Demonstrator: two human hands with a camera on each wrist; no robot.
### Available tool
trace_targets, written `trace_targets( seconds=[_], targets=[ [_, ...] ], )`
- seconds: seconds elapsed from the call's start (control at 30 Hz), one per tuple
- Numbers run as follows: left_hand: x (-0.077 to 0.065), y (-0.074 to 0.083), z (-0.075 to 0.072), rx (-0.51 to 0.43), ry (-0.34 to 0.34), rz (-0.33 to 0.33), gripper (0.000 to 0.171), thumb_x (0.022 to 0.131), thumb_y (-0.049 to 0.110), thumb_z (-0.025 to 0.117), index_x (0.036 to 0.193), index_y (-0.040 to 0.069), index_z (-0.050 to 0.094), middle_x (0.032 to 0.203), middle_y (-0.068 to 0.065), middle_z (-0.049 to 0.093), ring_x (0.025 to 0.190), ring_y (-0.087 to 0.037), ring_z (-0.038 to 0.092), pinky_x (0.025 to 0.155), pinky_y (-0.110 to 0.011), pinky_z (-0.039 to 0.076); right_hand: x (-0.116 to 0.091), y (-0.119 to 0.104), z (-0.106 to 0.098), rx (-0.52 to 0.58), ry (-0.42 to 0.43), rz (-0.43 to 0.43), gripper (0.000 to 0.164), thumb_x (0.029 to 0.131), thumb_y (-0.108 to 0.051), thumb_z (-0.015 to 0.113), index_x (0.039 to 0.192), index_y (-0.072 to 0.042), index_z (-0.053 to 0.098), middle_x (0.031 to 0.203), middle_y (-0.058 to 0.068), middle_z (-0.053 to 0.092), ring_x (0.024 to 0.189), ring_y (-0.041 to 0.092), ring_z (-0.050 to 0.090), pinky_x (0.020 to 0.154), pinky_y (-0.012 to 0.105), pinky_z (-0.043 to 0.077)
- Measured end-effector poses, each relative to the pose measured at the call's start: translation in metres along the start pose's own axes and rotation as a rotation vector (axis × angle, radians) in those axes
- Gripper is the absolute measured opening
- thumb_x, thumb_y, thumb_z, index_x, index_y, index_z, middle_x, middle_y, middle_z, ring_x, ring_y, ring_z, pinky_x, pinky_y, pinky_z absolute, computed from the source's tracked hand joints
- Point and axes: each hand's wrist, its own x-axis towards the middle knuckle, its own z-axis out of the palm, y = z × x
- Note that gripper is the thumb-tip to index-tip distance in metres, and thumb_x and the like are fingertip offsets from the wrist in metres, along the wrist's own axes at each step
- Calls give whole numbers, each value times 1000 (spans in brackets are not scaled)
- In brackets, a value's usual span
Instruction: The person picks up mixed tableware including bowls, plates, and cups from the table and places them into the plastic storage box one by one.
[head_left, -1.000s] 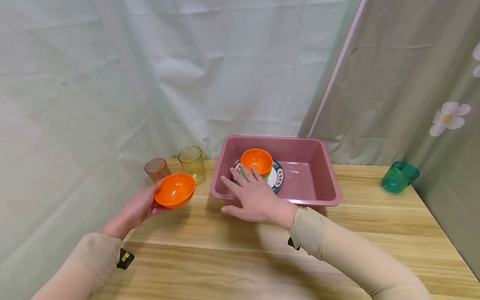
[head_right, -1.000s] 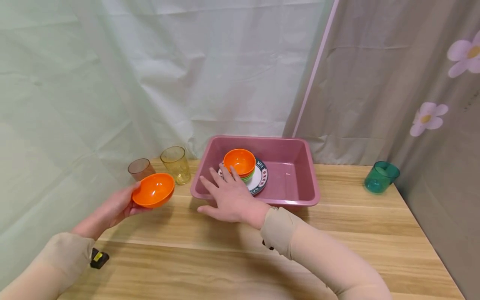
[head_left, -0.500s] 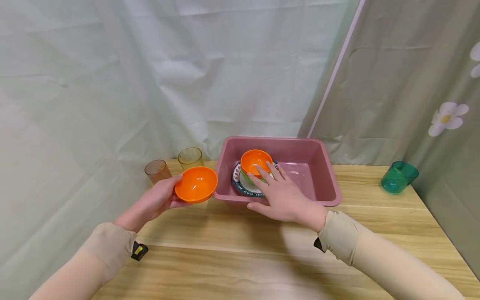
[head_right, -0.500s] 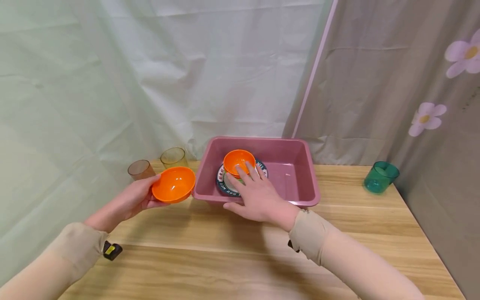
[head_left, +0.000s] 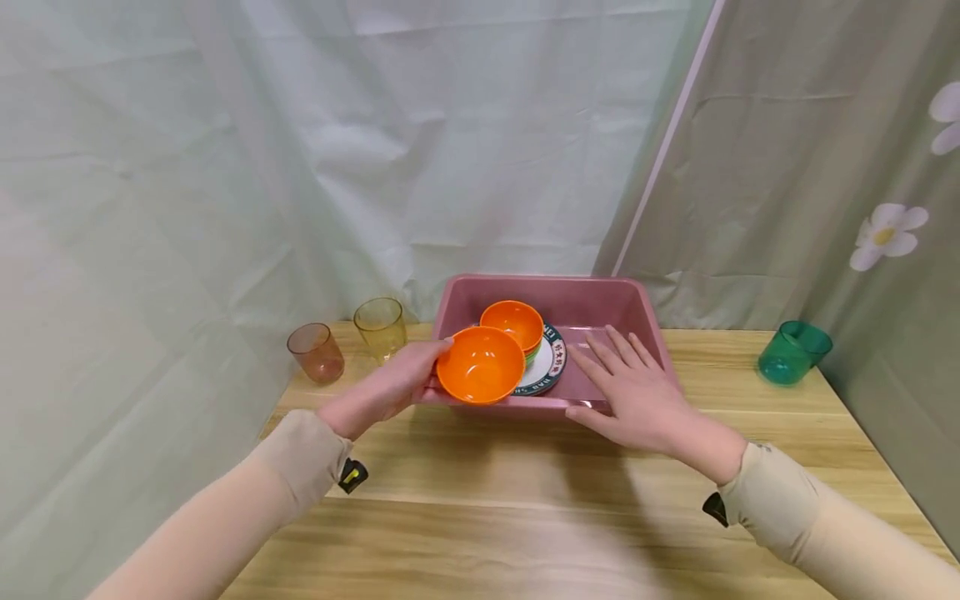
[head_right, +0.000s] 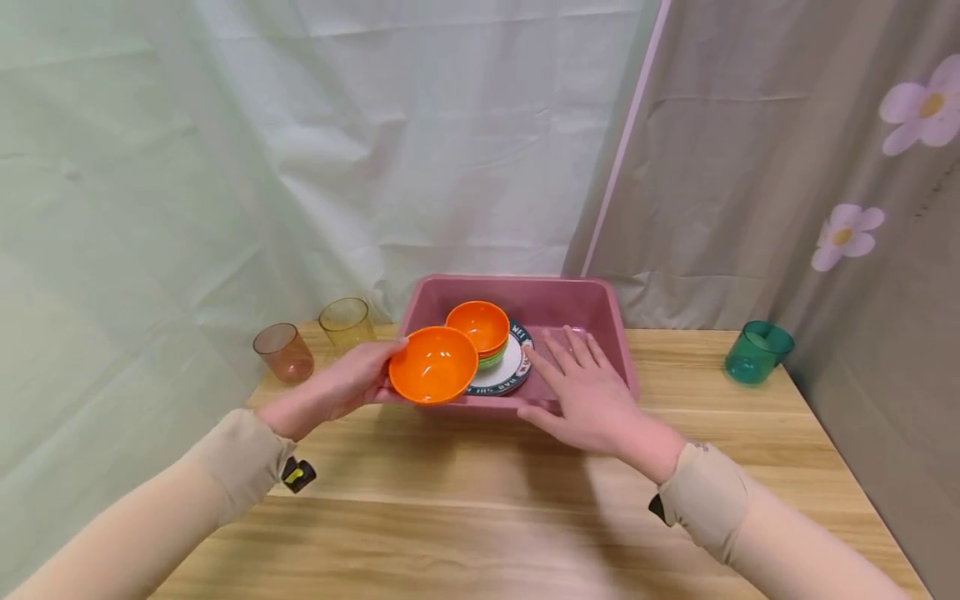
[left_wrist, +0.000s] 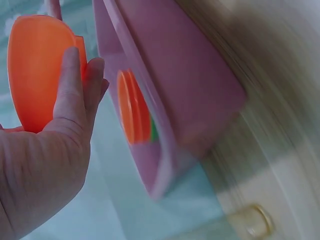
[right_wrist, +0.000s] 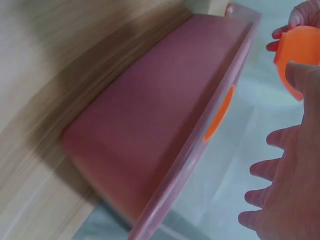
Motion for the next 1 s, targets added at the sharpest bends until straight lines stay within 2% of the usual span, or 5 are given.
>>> trace_targets(
  seconds=[0.33, 0.57, 0.7, 0.8, 1.0],
  targets=[
    [20, 6, 48, -46, -50, -18, 51, 112, 31, 40, 143, -9, 43, 118, -25, 68, 93, -32, 74, 85, -51, 58, -38, 22, -4, 39, -34, 108, 89, 95, -73, 50, 163, -19, 31, 168, 15, 21, 155, 40, 4, 122, 61, 5],
    [19, 4, 57, -25, -107, 25, 50, 112, 30, 39, 145, -7, 41, 123, -24, 67, 102, -36, 72, 84, -48, 59, -44, 25, -5, 39, -31, 127, 90, 95, -74, 48, 163, -18, 29, 169, 14, 21, 155, 40, 7, 122, 60, 7],
    [19, 3, 56, -14, -111, 34, 50, 112, 31, 40, 145, -7, 42, 122, -23, 67, 100, -34, 73, 84, -48, 59, -39, 22, -5, 106, -13, 155, 86, 97, -69, 50, 163, -16, 31, 167, 14, 25, 154, 41, 13, 119, 65, 14],
    [19, 2, 56, -13, -108, 35, 50, 112, 31, 41, 145, -7, 42, 122, -23, 68, 99, -32, 73, 84, -48, 59, -33, 16, -8, 270, 20, 208, 74, 103, -57, 51, 161, -14, 35, 163, 16, 35, 150, 43, 27, 114, 68, 26],
    [17, 2, 56, -18, -100, 23, 51, 111, 32, 41, 146, -5, 41, 124, -23, 67, 102, -34, 72, 84, -47, 59, -20, -2, -15, 840, 42, 319, 60, 110, -41, 43, 158, -5, 38, 155, 18, 46, 142, 38, 43, 115, 59, 33]
  ],
)
